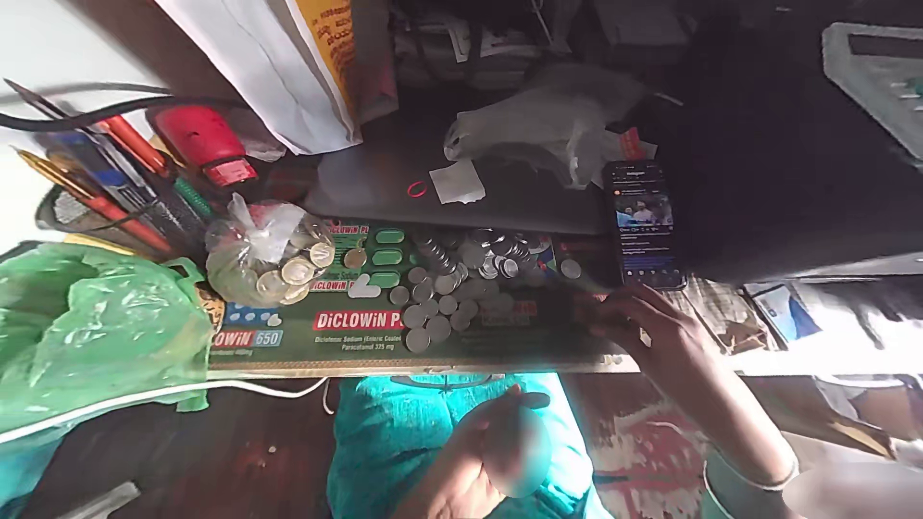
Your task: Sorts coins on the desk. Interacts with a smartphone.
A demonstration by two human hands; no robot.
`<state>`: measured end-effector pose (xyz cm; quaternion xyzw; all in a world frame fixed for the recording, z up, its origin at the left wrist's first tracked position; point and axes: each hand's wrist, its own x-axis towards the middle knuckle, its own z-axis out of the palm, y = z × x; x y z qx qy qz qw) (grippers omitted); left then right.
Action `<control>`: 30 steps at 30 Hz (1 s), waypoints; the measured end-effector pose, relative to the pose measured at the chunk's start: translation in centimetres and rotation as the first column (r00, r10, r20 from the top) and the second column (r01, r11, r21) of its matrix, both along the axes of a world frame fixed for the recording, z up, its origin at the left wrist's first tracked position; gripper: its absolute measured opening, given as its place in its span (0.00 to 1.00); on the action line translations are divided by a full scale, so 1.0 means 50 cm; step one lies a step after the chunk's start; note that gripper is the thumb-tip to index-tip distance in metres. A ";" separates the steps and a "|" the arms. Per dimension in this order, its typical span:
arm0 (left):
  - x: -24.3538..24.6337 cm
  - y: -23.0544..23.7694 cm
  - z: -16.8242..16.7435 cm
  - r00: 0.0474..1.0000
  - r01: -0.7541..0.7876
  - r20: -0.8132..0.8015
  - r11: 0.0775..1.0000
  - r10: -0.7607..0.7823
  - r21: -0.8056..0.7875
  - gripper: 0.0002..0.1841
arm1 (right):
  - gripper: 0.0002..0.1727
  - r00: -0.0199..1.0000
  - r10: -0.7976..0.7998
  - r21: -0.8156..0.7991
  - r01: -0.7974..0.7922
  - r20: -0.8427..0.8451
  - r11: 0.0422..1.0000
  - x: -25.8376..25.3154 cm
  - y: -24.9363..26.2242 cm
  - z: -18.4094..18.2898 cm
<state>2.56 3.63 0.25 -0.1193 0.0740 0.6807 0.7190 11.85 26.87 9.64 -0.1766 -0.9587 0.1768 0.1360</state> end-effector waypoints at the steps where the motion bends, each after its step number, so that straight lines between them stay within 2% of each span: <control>1: 0.001 -0.002 -0.001 1.000 0.001 0.003 1.000 -0.001 0.005 0.21 | 0.13 1.000 -0.004 -0.008 0.004 0.015 1.000 -0.002 0.000 0.004; 4: 0.002 -0.010 0.000 1.000 -0.002 0.006 1.000 0.002 0.003 0.21 | 0.13 0.995 -0.041 -0.028 0.044 0.086 0.999 -0.010 -0.007 0.019; 9: 0.005 -0.026 -0.003 0.999 -0.002 0.039 1.000 0.002 0.015 0.23 | 0.17 0.970 -0.047 -0.171 0.090 0.241 0.981 -0.006 0.001 0.040; 13: 0.008 -0.035 0.000 1.000 0.019 -0.016 1.000 -0.019 -0.025 0.23 | 0.11 0.977 0.008 -0.139 0.022 0.211 0.990 -0.006 -0.006 0.045; 17: 0.014 -0.046 -0.020 0.999 0.008 -0.044 0.996 -0.004 0.094 0.18 | 0.09 0.975 0.038 -0.138 -0.008 0.219 0.990 -0.020 -0.002 0.053; 20: 0.024 -0.051 -0.044 0.998 -0.045 -0.042 0.978 0.055 0.201 0.13 | 0.10 0.984 -0.050 -0.192 0.083 0.171 0.978 -0.046 0.013 0.055; 23: 0.033 -0.057 -0.045 0.991 -0.093 -0.081 0.982 0.108 0.164 0.14 | 0.09 0.994 -0.110 -0.191 0.112 0.022 0.975 -0.083 0.033 0.040; 25: 0.033 -0.058 -0.037 0.988 -0.104 -0.105 0.988 0.116 0.114 0.21 | 0.10 0.995 -0.098 -0.163 0.093 -0.023 0.982 -0.107 0.042 0.031; 27: 0.033 -0.061 -0.039 0.983 -0.098 -0.143 0.985 0.119 0.145 0.27 | 0.11 0.997 -0.080 -0.087 0.078 -0.018 0.993 -0.122 0.032 0.027; 30: 0.029 -0.061 -0.054 0.971 -0.121 -0.175 0.969 0.160 0.214 0.26 | 0.09 0.999 -0.033 0.054 0.035 -0.038 0.998 -0.136 0.016 0.017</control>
